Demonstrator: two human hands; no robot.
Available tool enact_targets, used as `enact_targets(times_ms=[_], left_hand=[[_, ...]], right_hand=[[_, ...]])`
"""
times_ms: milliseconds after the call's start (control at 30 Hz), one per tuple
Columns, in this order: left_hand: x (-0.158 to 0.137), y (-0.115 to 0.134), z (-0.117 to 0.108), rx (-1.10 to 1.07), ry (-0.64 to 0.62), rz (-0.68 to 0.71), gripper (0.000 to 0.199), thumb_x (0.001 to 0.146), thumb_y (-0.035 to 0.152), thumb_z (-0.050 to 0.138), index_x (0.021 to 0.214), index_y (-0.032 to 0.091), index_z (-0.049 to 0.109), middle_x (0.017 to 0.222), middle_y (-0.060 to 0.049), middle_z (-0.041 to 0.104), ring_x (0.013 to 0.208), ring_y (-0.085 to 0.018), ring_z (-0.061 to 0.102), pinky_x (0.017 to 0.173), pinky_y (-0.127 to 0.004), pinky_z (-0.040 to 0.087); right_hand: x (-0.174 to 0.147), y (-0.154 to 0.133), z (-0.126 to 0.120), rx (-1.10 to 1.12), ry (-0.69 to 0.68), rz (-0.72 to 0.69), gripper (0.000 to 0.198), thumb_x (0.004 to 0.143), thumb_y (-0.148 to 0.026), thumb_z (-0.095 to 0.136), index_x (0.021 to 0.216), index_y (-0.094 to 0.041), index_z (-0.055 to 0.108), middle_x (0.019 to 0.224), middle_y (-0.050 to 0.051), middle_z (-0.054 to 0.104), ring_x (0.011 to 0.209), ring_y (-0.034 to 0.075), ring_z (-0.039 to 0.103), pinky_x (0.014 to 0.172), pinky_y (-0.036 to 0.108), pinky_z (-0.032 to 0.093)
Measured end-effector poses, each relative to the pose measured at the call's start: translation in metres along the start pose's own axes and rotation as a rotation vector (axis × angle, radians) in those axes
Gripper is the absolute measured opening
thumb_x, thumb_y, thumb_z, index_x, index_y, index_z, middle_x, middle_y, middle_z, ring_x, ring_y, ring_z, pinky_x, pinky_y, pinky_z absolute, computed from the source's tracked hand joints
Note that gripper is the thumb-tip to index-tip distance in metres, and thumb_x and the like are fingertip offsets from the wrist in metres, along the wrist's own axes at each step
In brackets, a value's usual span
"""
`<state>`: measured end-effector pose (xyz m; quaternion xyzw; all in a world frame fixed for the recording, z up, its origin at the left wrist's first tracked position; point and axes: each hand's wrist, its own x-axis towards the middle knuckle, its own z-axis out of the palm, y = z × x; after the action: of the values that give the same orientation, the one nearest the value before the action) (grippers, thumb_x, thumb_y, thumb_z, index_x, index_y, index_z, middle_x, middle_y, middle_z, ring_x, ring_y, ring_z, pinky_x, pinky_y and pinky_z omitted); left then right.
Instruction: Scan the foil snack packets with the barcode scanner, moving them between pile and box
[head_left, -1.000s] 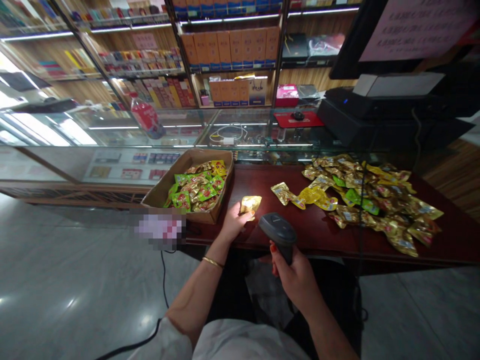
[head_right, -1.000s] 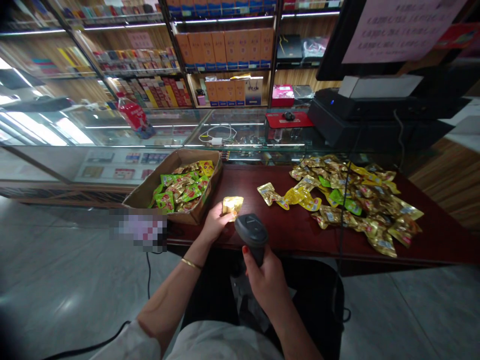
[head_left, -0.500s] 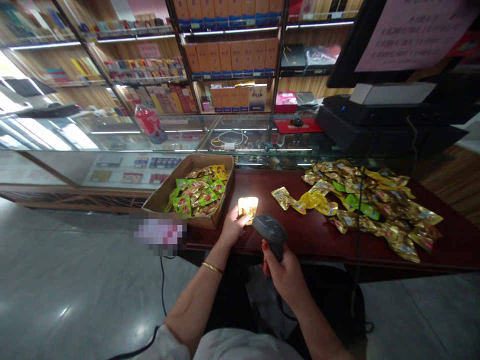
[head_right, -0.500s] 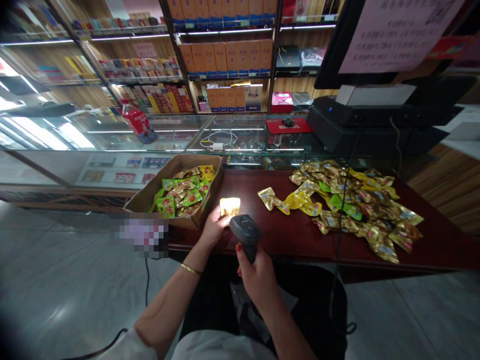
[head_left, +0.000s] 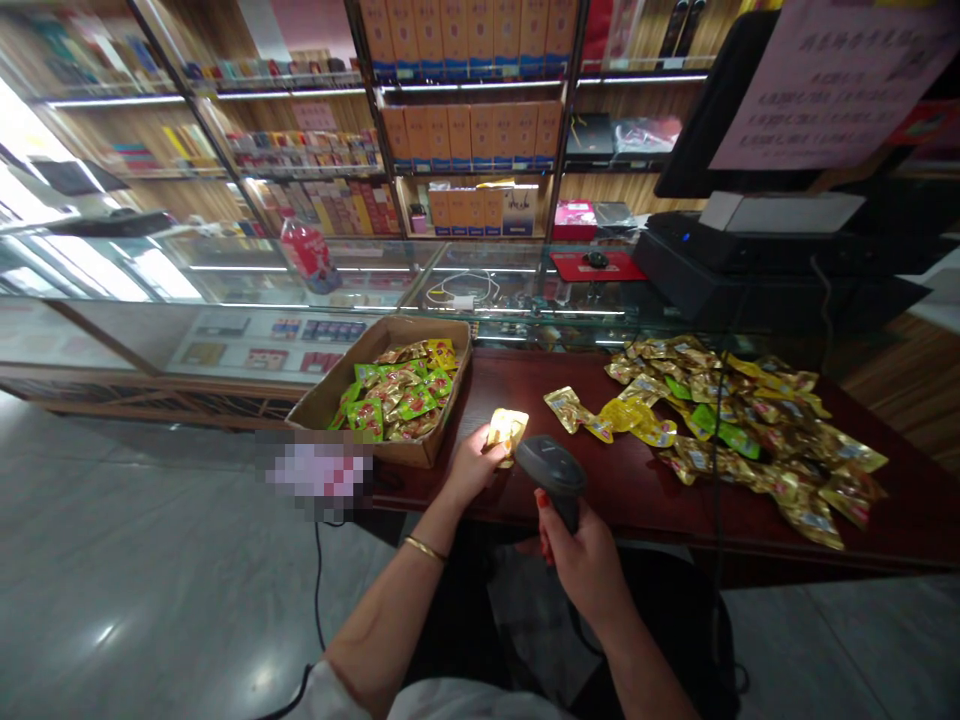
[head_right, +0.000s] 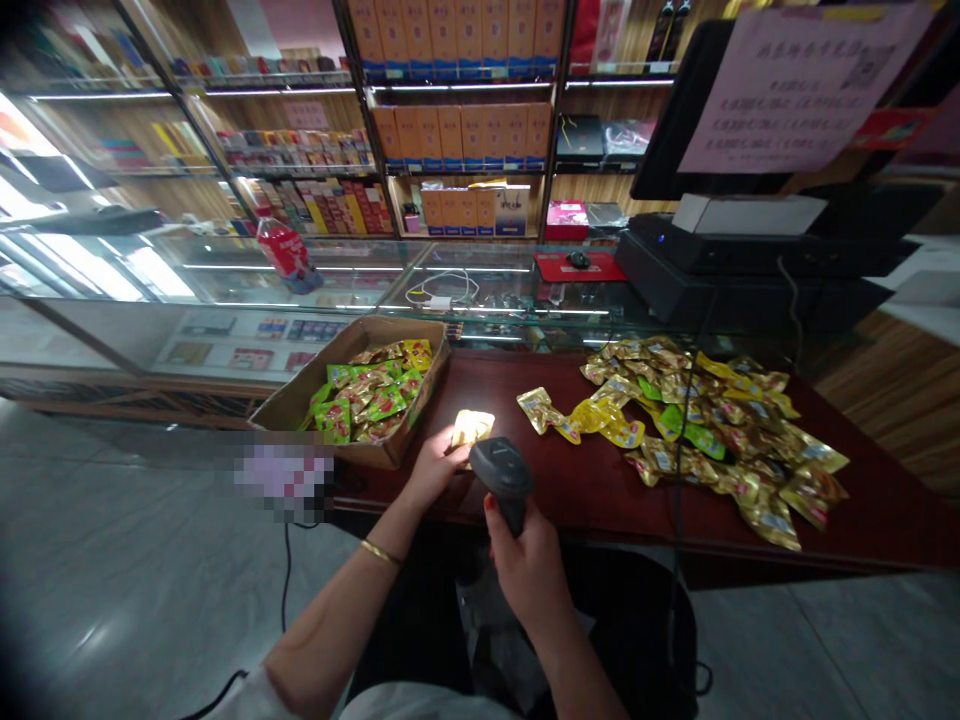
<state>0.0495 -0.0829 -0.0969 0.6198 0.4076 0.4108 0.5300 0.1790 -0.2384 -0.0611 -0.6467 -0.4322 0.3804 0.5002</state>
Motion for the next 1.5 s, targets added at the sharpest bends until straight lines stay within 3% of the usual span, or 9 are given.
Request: enact_targets(times_ms=[300, 433, 567, 733, 900, 1067, 1200, 1400, 1500], left_hand=[[0.000, 0.003, -0.001, 0.028, -0.047, -0.021, 0.026, 0.076, 0.024, 0.064, 0.100, 0.018, 0.072, 0.090, -0.002, 0.074, 0.087, -0.022, 0.067, 0.078, -0.031, 0.053], [-0.002, 0.006, -0.001, 0.106, -0.029, 0.012, 0.032, 0.068, 0.016, 0.066, 0.101, 0.016, 0.069, 0.088, -0.002, 0.070, 0.081, -0.019, 0.063, 0.073, -0.027, 0.051], [-0.005, 0.008, -0.002, -0.034, -0.059, 0.049, 0.056, 0.062, 0.010, 0.072, 0.116, 0.017, 0.060, 0.108, -0.005, 0.068, 0.094, -0.019, 0.063, 0.081, -0.027, 0.051], [-0.002, 0.015, -0.017, -0.256, -0.182, -0.064, 0.052, 0.062, 0.021, 0.086, 0.107, 0.019, 0.060, 0.093, -0.003, 0.070, 0.081, -0.015, 0.066, 0.077, -0.027, 0.052], [0.013, 0.012, -0.015, -0.290, -0.005, -0.092, 0.040, 0.067, 0.042, 0.087, 0.091, 0.015, 0.070, 0.084, -0.005, 0.073, 0.073, -0.014, 0.066, 0.070, -0.024, 0.052], [0.020, 0.001, 0.003, -0.231, 0.178, -0.074, 0.045, 0.065, 0.050, 0.085, 0.090, 0.015, 0.073, 0.080, -0.006, 0.074, 0.072, -0.018, 0.069, 0.065, -0.026, 0.052], [0.021, -0.002, 0.003, -0.224, 0.168, -0.083, 0.045, 0.063, 0.048, 0.085, 0.091, 0.014, 0.076, 0.082, -0.008, 0.076, 0.071, -0.020, 0.070, 0.065, -0.028, 0.054], [0.017, 0.001, 0.002, -0.186, 0.156, -0.042, 0.044, 0.068, 0.049, 0.083, 0.092, 0.013, 0.077, 0.085, -0.008, 0.077, 0.073, -0.021, 0.071, 0.067, -0.029, 0.056], [0.006, 0.020, -0.003, -0.079, 0.257, 0.145, 0.035, 0.079, 0.045, 0.076, 0.098, 0.016, 0.077, 0.095, -0.009, 0.078, 0.084, -0.022, 0.073, 0.077, -0.032, 0.058]], right_hand=[[0.005, 0.000, -0.004, 0.048, -0.024, 0.024, 0.046, 0.092, -0.065, 0.056, 0.071, -0.024, 0.054, 0.050, -0.006, 0.053, 0.045, 0.014, 0.053, 0.047, 0.025, 0.042], [0.004, 0.003, -0.008, 0.083, -0.023, 0.044, 0.045, 0.091, -0.066, 0.057, 0.083, -0.022, 0.060, 0.054, -0.007, 0.054, 0.046, 0.014, 0.053, 0.045, 0.024, 0.043], [-0.004, 0.012, -0.017, 0.098, -0.013, 0.055, 0.050, 0.089, -0.068, 0.056, 0.097, -0.019, 0.063, 0.055, -0.007, 0.054, 0.046, 0.015, 0.053, 0.046, 0.026, 0.045], [-0.017, 0.022, -0.037, -0.099, 0.058, -0.006, 0.044, 0.087, -0.064, 0.061, 0.085, -0.021, 0.068, 0.054, -0.001, 0.065, 0.051, 0.021, 0.063, 0.052, 0.029, 0.050], [-0.026, 0.024, -0.043, -0.226, 0.024, -0.107, 0.044, 0.089, -0.061, 0.059, 0.099, -0.021, 0.073, 0.082, 0.009, 0.081, 0.071, 0.027, 0.075, 0.071, 0.031, 0.058], [-0.033, 0.031, -0.033, -0.245, 0.066, -0.090, 0.056, 0.091, -0.069, 0.051, 0.092, -0.019, 0.075, 0.057, 0.005, 0.073, 0.057, 0.025, 0.072, 0.061, 0.029, 0.056], [-0.035, 0.033, -0.029, -0.268, 0.070, -0.073, 0.057, 0.092, -0.069, 0.049, 0.093, -0.019, 0.076, 0.053, 0.003, 0.070, 0.054, 0.025, 0.071, 0.056, 0.028, 0.054], [-0.034, 0.034, -0.024, -0.257, 0.071, -0.089, 0.058, 0.091, -0.069, 0.049, 0.100, -0.019, 0.076, 0.059, 0.005, 0.074, 0.057, 0.026, 0.072, 0.063, 0.030, 0.057], [-0.033, 0.036, -0.024, -0.230, 0.118, -0.103, 0.060, 0.088, -0.072, 0.051, 0.100, -0.019, 0.077, 0.065, 0.007, 0.077, 0.063, 0.027, 0.075, 0.061, 0.029, 0.058]])
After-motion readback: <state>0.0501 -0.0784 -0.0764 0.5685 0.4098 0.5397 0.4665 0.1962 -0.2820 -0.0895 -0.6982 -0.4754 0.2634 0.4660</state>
